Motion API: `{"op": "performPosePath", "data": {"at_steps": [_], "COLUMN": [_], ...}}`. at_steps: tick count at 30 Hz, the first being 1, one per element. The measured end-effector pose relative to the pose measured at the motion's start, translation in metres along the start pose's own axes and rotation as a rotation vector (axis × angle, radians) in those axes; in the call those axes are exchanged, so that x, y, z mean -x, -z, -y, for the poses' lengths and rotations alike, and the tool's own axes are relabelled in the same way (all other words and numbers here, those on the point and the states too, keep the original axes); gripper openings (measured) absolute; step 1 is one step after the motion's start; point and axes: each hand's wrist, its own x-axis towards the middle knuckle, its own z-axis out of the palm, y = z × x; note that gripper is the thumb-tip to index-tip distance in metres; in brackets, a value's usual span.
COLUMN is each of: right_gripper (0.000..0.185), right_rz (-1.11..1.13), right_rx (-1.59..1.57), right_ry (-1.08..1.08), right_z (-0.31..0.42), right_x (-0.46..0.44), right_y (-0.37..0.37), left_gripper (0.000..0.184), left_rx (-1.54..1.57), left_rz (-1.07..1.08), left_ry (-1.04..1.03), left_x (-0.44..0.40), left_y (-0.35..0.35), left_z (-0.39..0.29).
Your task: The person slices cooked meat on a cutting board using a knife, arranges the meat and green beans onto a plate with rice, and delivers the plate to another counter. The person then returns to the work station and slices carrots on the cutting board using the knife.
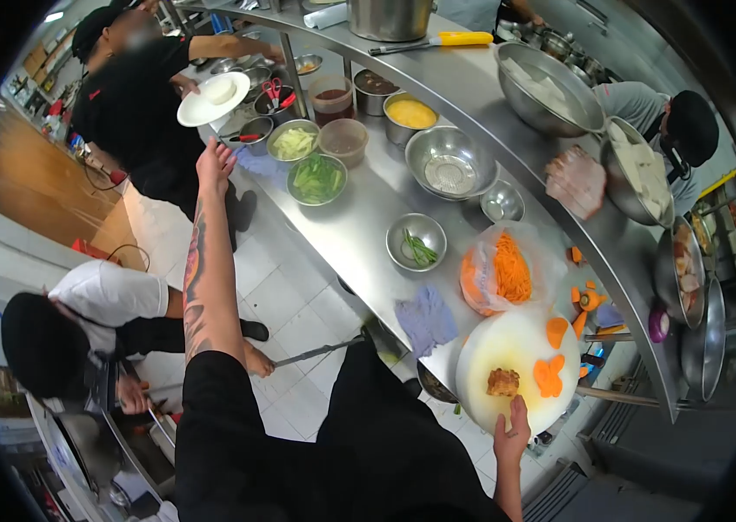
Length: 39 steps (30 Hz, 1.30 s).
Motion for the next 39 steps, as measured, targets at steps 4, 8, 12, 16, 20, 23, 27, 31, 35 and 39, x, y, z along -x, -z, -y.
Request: {"op": "performPosePath", "data": {"at_steps": [4,8,12,16,20,23,27,31,35,39], "right_gripper": [0.065,0.066,0.063,0.062,0.058,0.056,0.056,0.055,0.053,0.052], "right_rz": [-0.031,-0.102,-0.153,-0.223,-0.263,-0.324,-0.325,-0.328,-0.312,-0.291], "right_rx": [0.074,0.131,0.164,0.195,0.292,0.193,0.179,0.118,0.066,0.021], "right_ry": [-0.071,-0.088,-0.084,-0.073,-0.104,-0.097,-0.090,-0.104,-0.113,-0.091], "right_z": [0.013,0.031,0.031,0.022,0.026,0.022,0.016,0.017,0.022,0.017], "right_x": [0.001,-0.002,-0.002,0.000,0.000,0.001,0.002,0.002,0.000,0.000], "right_y": [-0.006,-0.022,-0.028,-0.029,-0.031,-0.034,-0.027,-0.023,-0.018,-0.015], "left_gripper": [0.099,0.076,0.053,0.051,0.045,0.048,0.052,0.052,0.052,0.052], "left_rx": [0.096,0.303,0.200,0.160,0.181,0.098,-0.026,-0.153,-0.191,-0.152], "left_rz": [-0.060,0.035,-0.161,-0.245,-0.085,0.016,0.131,0.220,0.268,0.303], "left_ry": [0.074,-0.068,-0.191,-0.177,-0.182,-0.173,0.012,0.243,0.471,0.526], "left_x": [-0.056,-0.135,-0.172,-0.167,-0.120,-0.031,0.097,0.243,0.315,0.346], "left_y": [-0.003,0.019,0.022,0.025,0.041,0.047,0.065,0.077,0.122,0.127], "left_z": [0.010,0.043,0.049,0.039,0.023,0.019,0.047,0.095,0.166,0.207]}}
